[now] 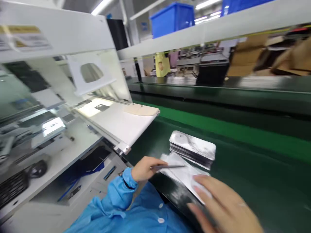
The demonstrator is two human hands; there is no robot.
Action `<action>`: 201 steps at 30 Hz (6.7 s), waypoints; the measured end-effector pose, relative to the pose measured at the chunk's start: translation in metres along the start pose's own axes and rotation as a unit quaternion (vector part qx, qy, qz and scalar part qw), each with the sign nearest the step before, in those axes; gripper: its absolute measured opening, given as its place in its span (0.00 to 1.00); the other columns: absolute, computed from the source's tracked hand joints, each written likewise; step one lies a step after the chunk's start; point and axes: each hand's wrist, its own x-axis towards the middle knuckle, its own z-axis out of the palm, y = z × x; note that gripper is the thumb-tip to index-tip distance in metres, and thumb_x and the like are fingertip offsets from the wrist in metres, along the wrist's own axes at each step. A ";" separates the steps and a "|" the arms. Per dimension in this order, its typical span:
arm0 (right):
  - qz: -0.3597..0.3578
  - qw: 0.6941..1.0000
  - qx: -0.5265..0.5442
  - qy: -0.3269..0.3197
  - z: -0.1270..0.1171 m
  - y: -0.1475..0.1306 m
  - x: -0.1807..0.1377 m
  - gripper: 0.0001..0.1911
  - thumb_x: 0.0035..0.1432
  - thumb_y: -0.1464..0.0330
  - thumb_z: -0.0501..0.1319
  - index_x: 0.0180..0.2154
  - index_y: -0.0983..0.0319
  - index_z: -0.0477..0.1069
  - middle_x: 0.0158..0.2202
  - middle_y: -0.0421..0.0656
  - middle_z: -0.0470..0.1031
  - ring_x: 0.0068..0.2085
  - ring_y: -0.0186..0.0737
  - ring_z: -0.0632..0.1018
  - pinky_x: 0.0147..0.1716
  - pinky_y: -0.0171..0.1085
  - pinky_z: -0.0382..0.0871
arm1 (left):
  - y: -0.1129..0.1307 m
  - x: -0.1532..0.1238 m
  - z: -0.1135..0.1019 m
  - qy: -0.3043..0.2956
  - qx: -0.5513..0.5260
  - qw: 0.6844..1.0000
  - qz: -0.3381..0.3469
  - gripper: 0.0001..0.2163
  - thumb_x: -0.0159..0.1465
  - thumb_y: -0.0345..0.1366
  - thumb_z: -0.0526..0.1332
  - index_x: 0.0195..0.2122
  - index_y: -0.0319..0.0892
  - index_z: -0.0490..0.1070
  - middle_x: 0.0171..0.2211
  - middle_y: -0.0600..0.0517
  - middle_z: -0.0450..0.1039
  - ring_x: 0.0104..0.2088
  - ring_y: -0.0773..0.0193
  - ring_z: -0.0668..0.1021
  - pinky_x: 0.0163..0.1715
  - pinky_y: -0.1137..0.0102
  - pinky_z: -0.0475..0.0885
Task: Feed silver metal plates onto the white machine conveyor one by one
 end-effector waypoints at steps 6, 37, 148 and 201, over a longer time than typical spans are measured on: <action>-0.189 0.980 0.050 -0.043 0.043 -0.018 0.076 0.19 0.63 0.77 0.47 0.45 0.58 0.73 0.37 0.42 0.81 0.32 0.35 0.81 0.28 0.31 0.74 | 0.013 -0.019 -0.010 0.030 0.071 0.996 0.052 0.19 0.59 0.26 0.56 0.52 0.43 0.71 0.44 0.47 0.79 0.44 0.60 0.80 0.45 0.68 0.74; 0.447 0.830 0.321 -0.088 0.085 0.031 0.126 0.26 0.37 0.44 0.68 0.25 0.61 0.74 0.18 0.42 0.73 0.19 0.36 0.72 0.17 0.34 0.65 | -0.013 0.008 0.018 0.128 -0.673 0.710 -0.162 0.23 0.50 0.49 0.69 0.38 0.34 0.75 0.31 0.43 0.79 0.31 0.53 0.81 0.39 0.57 0.74; 0.521 0.734 0.430 -0.067 0.098 0.043 0.084 0.23 0.38 0.53 0.73 0.35 0.59 0.76 0.29 0.42 0.81 0.32 0.45 0.80 0.33 0.41 0.77 | 0.004 0.023 0.025 0.296 -0.639 0.672 -0.231 0.22 0.43 0.44 0.74 0.36 0.36 0.77 0.30 0.48 0.80 0.36 0.52 0.81 0.45 0.59 0.72; 0.223 0.946 0.215 -0.093 0.106 0.011 0.065 0.35 0.57 0.50 0.58 0.62 0.56 0.52 0.64 0.52 0.53 0.64 0.56 0.58 0.57 0.56 0.62 | 0.029 0.019 0.043 0.104 -0.486 0.853 -0.160 0.18 0.55 0.42 0.62 0.44 0.36 0.76 0.42 0.44 0.78 0.48 0.48 0.76 0.54 0.58 0.66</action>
